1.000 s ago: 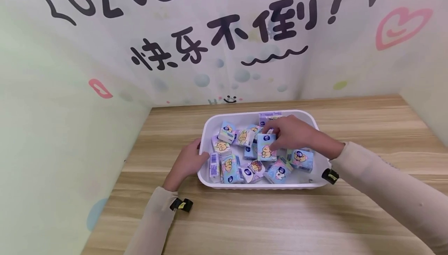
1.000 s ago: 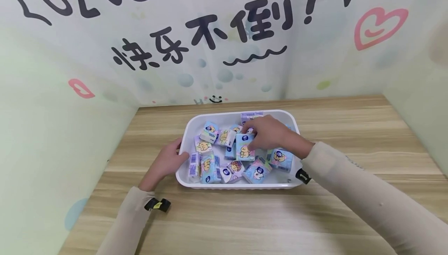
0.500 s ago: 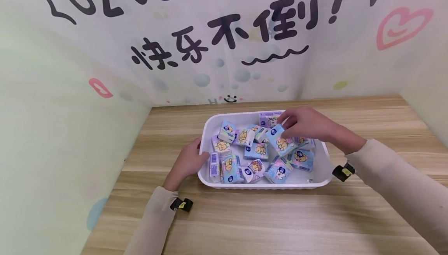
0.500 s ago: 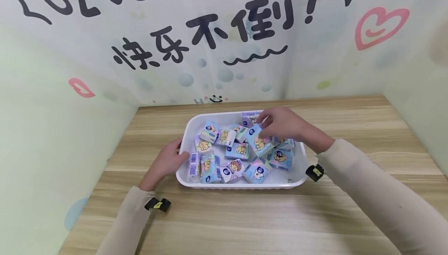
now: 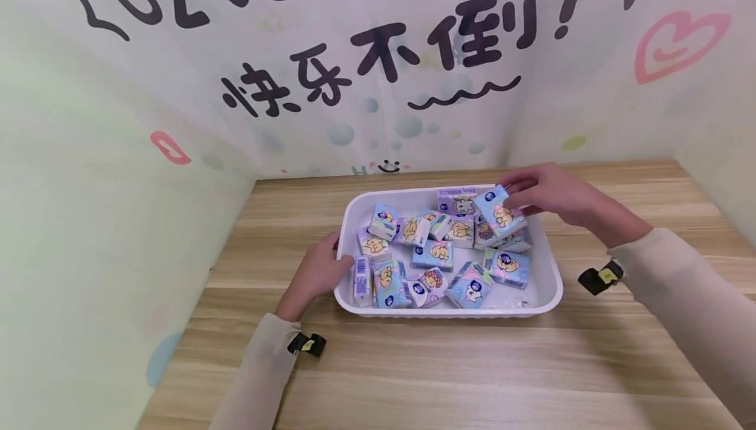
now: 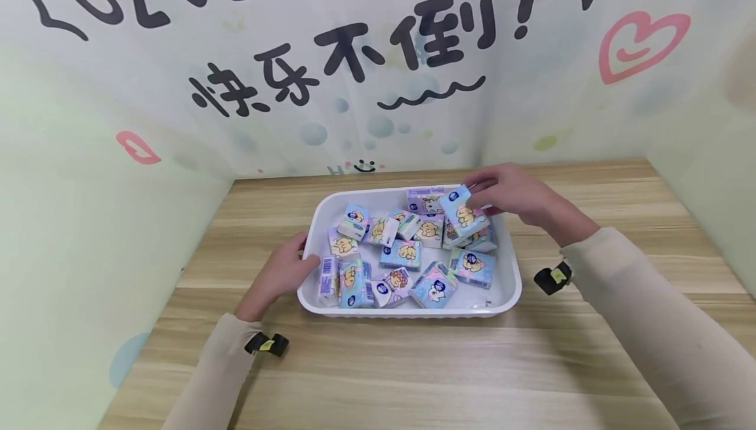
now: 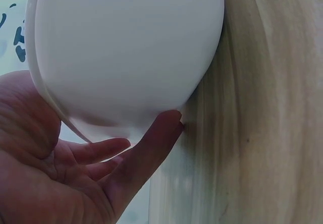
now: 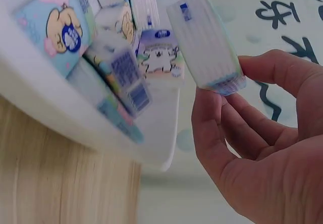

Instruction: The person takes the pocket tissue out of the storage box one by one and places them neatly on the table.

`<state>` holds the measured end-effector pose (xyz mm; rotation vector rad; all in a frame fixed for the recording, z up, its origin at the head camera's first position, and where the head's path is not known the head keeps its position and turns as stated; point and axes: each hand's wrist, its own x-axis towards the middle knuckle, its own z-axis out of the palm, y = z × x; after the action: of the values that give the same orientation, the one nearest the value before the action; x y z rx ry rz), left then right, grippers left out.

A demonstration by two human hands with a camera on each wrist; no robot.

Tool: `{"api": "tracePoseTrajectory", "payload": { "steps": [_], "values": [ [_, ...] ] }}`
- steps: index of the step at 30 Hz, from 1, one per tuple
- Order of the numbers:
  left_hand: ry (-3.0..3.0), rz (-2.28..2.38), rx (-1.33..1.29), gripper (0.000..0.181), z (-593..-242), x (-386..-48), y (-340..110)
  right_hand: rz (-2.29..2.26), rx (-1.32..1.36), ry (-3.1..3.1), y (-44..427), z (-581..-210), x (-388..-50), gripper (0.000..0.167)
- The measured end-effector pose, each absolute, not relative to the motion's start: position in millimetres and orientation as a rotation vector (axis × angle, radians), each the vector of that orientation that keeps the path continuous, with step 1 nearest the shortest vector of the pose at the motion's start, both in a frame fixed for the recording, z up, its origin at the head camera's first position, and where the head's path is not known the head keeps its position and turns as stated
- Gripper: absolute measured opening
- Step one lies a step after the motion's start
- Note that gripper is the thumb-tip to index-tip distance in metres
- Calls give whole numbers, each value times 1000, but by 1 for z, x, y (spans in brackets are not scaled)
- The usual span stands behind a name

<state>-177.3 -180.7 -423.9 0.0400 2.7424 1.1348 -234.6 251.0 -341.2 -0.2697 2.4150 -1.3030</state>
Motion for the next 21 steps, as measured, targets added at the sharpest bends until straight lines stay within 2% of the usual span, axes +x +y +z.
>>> {"api": "tracePoseTrajectory", "payload": {
  "steps": [11, 21],
  "values": [
    [2733, 1135, 14, 60, -426, -178, -181, -1411, -141, 2441, 301, -357, -253, 60],
    [2730, 1137, 19, 59, -429, -179, -183, -1542, 47, 2392, 327, -369, -263, 66]
  ]
}}
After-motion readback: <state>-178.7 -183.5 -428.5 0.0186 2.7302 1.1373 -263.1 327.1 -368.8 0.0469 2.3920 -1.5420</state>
